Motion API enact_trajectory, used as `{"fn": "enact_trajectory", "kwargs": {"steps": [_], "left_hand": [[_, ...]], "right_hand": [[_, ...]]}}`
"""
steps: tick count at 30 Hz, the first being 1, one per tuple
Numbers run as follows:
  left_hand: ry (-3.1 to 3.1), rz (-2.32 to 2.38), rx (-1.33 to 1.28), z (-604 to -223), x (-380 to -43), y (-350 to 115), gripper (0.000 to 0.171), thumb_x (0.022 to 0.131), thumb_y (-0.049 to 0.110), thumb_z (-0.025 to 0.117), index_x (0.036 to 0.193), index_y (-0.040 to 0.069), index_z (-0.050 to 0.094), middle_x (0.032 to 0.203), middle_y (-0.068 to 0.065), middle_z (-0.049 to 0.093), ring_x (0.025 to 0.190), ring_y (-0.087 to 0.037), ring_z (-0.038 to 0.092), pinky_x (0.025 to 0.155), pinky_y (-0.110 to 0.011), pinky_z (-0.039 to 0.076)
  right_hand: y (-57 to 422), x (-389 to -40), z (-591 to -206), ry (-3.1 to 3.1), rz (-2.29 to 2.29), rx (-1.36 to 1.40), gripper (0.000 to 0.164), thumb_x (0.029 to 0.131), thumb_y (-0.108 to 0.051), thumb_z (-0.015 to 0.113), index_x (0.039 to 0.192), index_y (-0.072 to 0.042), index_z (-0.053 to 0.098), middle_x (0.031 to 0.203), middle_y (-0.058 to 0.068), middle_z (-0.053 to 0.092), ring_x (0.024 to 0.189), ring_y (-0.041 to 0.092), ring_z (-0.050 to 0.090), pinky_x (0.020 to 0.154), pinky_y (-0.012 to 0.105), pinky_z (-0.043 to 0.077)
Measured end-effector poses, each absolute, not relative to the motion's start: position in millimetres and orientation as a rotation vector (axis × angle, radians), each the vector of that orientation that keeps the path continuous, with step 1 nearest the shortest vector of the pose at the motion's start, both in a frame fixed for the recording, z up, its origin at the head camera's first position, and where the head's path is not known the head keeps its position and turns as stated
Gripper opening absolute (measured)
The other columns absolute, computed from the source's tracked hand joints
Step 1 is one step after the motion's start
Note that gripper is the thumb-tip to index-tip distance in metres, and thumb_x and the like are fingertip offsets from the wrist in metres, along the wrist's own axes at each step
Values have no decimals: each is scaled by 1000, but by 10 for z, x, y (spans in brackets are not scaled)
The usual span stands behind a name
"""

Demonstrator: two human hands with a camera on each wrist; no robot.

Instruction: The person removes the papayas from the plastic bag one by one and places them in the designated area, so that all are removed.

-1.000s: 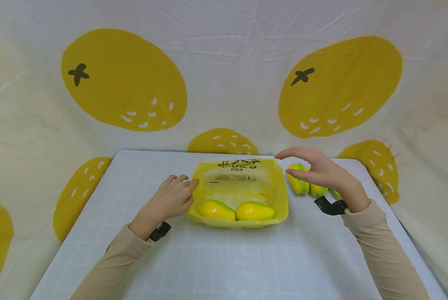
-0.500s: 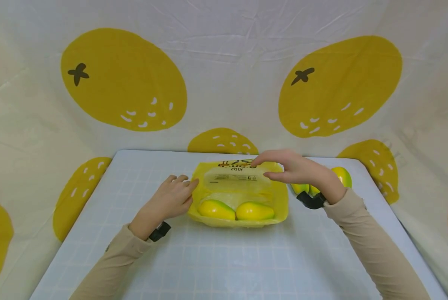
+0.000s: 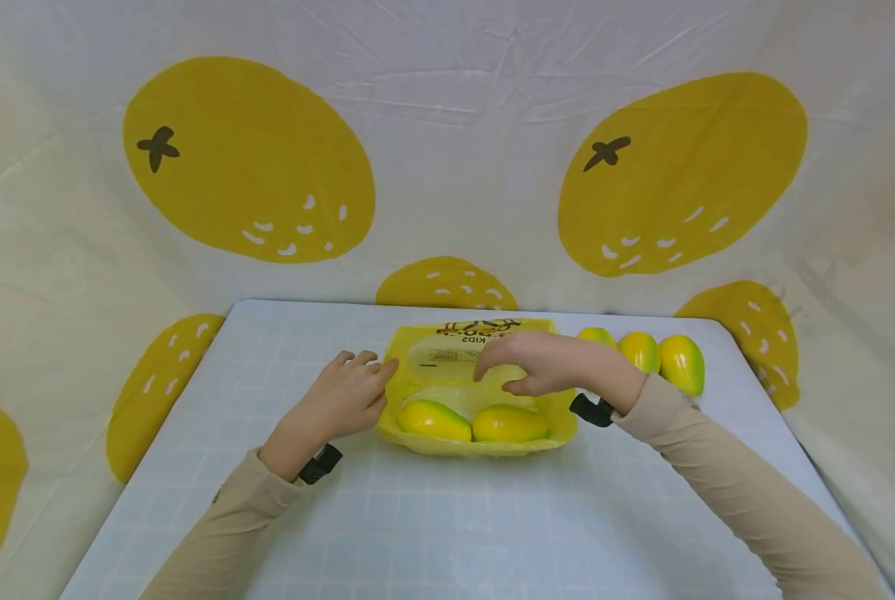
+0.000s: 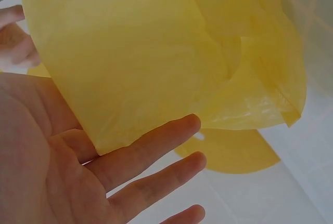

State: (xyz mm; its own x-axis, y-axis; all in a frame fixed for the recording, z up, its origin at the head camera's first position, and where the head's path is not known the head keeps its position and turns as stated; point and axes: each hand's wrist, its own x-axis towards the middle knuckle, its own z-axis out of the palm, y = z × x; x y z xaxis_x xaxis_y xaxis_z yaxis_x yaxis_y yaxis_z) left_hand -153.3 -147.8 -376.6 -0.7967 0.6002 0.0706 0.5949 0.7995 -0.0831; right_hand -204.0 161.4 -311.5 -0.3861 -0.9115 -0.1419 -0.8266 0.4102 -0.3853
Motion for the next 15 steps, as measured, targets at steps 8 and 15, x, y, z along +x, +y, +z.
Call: {"fn": "enact_trajectory", "kwargs": {"steps": [8, 15], "left_hand": [[-2882, 104, -968, -3773, -1523, -1480, 44, 94, 17, 59, 136, 3, 59, 117, -12, 70, 120, -32, 57, 97, -52, 46], [-2872, 96, -971, -3783, -1520, -1483, 44, 94, 16, 59, 136, 2, 59, 117, -12, 70, 119, -33, 57, 96, -52, 46]], "right_hand": [[1447, -1975, -3294, 2297, -71, -1376, 39, 86, -1, 71, 120, -20, 70, 122, -2, 64, 109, 20, 60, 93, 36, 51], [1390, -1906, -3439, 2237, 48, -1190, 61, 77, 5, 72, 129, -26, 63, 129, -4, 59, 97, 16, 54, 83, 30, 50]]}}
